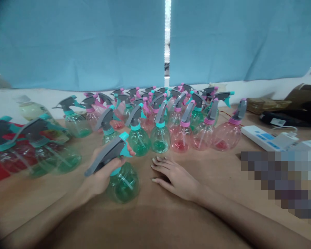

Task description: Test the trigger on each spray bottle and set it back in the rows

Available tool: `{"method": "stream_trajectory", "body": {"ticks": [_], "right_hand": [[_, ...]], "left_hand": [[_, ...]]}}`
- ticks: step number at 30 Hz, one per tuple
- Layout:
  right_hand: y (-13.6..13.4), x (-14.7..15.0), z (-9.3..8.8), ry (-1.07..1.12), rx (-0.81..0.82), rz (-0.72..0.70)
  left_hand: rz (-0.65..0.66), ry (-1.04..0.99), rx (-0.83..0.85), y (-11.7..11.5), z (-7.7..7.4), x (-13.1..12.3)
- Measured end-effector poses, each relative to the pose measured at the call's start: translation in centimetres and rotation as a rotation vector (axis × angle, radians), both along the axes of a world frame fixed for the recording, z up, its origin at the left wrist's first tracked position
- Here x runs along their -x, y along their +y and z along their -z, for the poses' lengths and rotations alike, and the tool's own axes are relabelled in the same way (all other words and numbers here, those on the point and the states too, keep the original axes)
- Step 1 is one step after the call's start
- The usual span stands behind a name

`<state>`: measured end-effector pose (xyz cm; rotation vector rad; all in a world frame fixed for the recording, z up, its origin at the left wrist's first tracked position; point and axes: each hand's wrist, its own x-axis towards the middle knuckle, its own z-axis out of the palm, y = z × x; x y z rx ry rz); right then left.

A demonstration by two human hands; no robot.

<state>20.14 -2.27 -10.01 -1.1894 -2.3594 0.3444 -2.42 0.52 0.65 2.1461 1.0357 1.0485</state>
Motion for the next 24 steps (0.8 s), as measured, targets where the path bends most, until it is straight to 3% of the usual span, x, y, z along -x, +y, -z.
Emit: {"method": "stream_trajectory", "body": {"ticks": [6,12,24], "right_hand": [[0.03,-0.07,0.15,-0.012,-0.013,0.004],[0.07,-0.02,-0.14,-0.039,-0.019,-0.002],[0.2,-0.05,0.03,-0.021,-0.064,-0.015]], "left_hand": [[0.068,-0.046,0.053,0.42,0.48,0.16],[-0.034,-0.012,0.053,0.12,0.53,-0.07],[-0.057,-0.031,-0.027,0.18,0.5,-0.62]]}}
